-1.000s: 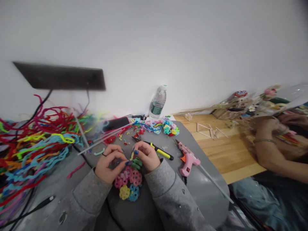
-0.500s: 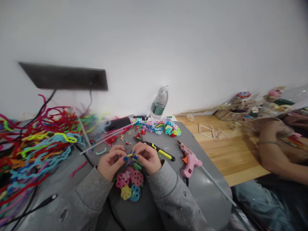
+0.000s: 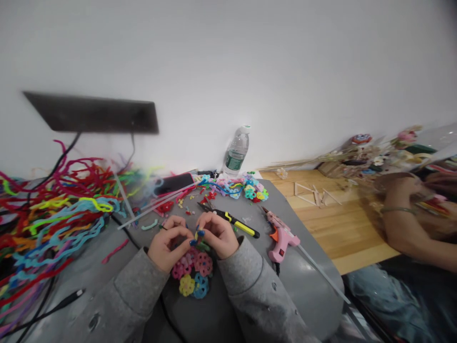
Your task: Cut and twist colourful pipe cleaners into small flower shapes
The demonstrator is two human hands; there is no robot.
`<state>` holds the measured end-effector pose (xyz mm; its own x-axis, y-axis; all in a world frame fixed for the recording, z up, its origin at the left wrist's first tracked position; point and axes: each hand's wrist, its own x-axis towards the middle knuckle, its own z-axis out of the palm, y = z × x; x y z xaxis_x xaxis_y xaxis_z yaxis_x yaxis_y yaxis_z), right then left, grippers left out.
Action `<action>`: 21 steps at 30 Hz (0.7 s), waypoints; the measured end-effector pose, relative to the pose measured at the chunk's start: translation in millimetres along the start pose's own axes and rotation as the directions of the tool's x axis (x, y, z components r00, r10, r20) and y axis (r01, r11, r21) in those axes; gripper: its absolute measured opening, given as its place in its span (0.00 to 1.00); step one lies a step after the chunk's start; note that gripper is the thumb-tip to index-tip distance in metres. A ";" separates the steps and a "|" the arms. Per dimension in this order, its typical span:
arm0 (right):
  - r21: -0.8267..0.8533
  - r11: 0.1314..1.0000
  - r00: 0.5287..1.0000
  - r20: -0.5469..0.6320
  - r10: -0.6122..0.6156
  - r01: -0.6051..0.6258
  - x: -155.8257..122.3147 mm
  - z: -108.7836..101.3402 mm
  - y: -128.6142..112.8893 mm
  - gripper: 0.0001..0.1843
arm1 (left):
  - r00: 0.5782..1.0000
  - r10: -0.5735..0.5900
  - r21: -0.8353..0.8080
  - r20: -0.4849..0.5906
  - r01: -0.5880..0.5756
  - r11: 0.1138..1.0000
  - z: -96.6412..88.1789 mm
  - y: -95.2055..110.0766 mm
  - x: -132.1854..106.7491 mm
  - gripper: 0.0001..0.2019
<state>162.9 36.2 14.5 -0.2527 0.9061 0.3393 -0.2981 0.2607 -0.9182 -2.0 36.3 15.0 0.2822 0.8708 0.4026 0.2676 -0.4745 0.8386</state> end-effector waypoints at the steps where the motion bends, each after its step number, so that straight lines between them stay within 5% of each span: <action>1: 0.027 0.999 1.000 -0.008 0.026 -0.026 -0.5 0.8 -0.4 0.16 | 1.000 -0.021 -0.028 -0.009 0.021 0.999 0.7 -0.2 -0.1 0.12; 5: 0.040 0.999 0.996 -0.087 0.011 -0.007 -2.2 3.0 -2.1 0.15 | 0.991 -0.131 -0.205 -0.031 0.122 0.971 3.4 -4.5 -0.2 0.17; 10: -0.078 0.982 0.980 -0.085 -0.179 0.172 -1.5 2.4 0.0 0.07 | 0.975 -0.223 -0.345 0.002 0.210 0.915 5.1 -11.1 0.3 0.20; 16: -0.136 0.970 0.978 -0.027 -0.208 0.202 0.0 2.9 1.7 0.05 | 0.977 -0.206 -0.389 -0.051 0.170 0.906 4.9 -9.4 0.6 0.18; 21: -0.127 0.976 0.983 -0.012 -0.183 0.180 -1.1 1.5 2.5 0.08 | 0.986 -0.165 -0.436 0.032 0.163 0.885 4.4 -3.6 -0.4 0.16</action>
<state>161.0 35.3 12.2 -0.1825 0.8473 0.4987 -0.2197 0.4593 -0.8607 0.9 37.0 10.2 0.2639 0.9326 0.2462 -0.1192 -0.2218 0.9678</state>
